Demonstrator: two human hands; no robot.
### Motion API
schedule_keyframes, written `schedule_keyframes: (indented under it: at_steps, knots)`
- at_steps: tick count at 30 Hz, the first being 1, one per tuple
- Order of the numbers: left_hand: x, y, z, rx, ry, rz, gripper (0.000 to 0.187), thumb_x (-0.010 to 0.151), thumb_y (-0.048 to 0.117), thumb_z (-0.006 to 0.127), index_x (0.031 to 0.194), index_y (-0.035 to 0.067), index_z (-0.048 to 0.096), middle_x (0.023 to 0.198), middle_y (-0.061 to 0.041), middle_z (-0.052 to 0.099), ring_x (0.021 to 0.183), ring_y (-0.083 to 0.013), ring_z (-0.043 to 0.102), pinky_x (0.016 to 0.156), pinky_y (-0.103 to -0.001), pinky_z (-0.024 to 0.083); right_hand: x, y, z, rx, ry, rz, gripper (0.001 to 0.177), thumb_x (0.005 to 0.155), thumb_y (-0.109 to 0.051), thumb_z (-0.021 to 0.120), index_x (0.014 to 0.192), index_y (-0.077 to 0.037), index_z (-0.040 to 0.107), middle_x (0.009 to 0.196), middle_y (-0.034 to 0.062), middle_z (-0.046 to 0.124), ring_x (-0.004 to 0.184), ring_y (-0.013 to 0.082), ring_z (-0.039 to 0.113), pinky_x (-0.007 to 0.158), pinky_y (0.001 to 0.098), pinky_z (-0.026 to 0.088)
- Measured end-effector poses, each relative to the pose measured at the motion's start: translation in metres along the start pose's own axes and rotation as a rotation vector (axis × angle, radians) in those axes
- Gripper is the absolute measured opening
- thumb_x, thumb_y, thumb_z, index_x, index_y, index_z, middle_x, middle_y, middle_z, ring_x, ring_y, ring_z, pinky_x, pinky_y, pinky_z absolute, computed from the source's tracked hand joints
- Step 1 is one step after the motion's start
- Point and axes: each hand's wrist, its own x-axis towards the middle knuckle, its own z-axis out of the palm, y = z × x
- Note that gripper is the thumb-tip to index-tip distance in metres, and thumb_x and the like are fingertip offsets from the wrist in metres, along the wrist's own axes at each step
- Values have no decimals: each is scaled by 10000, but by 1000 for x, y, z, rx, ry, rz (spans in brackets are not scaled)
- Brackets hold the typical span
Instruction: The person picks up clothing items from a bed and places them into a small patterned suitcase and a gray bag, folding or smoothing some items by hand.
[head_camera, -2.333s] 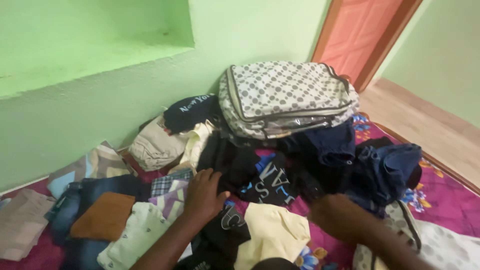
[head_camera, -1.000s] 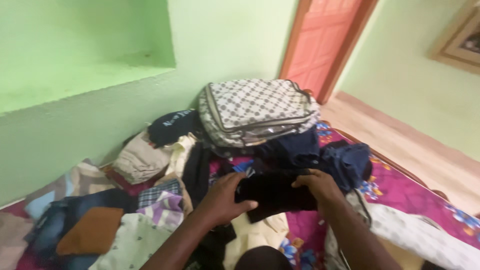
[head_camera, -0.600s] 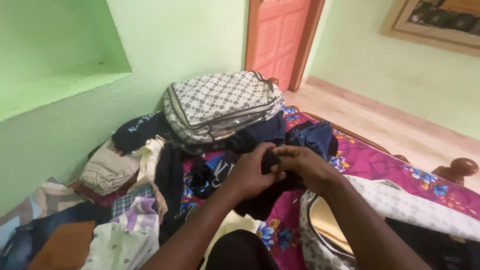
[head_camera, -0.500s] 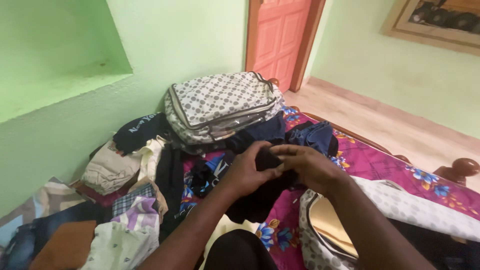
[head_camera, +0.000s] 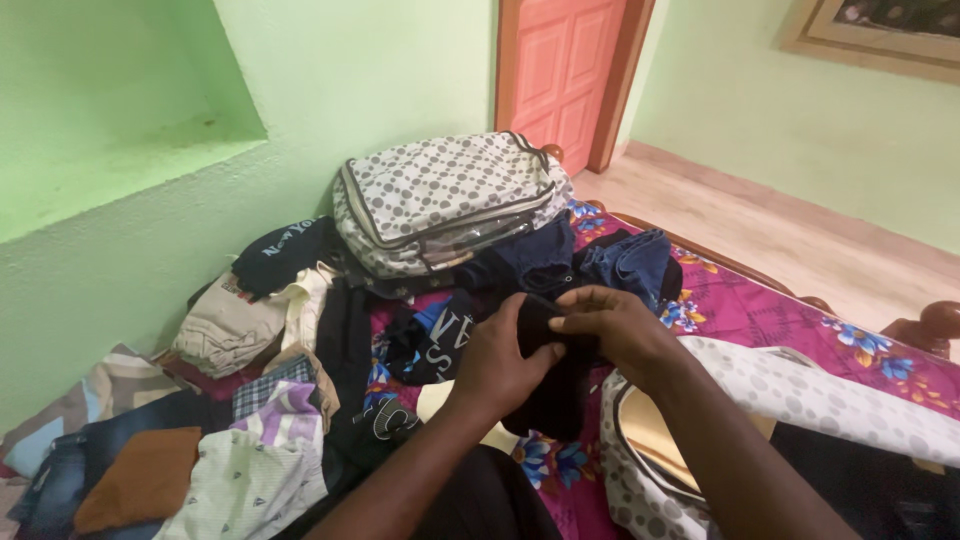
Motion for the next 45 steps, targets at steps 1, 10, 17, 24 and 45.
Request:
schedule_keyframes:
  at_steps: [1,10,17,24,45]
  knots:
    - [1,-7,6,30,45,14,661,744,232,859,1282,-30,578,1022,-251,732,958,-398,730,811,-432,580,0,1,0,29,0,-17,253,822,-40,755,1061,-45,675,897,53,710,781,176,695,703,311,548]
    - [18,-65,11,-710,-82,-510,408,793,102,787,1167,-20,680,1024,-111,772,901,-205,745,824,-339,596,-7,7,-7,-126,-35,-5,328,844,-101,756,1167,-78,707,862,16,697,701,118,599,649,265,483]
    - [14,-62,-11,-787,-309,-545,419,821,187,792,1180,7,673,1004,-74,765,889,-152,742,821,-290,582,-3,5,-1,-192,-53,-49,329,851,-88,744,1176,-60,706,915,5,713,754,95,632,692,257,510]
    - [39,-51,-17,-559,-422,-295,346,851,310,815,1027,23,737,851,-11,691,759,-103,611,693,-281,486,0,-6,5,1,-80,-156,427,762,-33,626,1179,-125,637,1014,-31,764,878,104,705,793,249,548]
    - [115,19,-103,-921,-523,-301,433,900,195,732,1263,-28,649,1157,-128,743,1042,-230,721,959,-388,571,-39,34,-8,99,-218,109,703,732,-145,831,1356,77,594,1249,181,726,1130,294,688,1015,412,527]
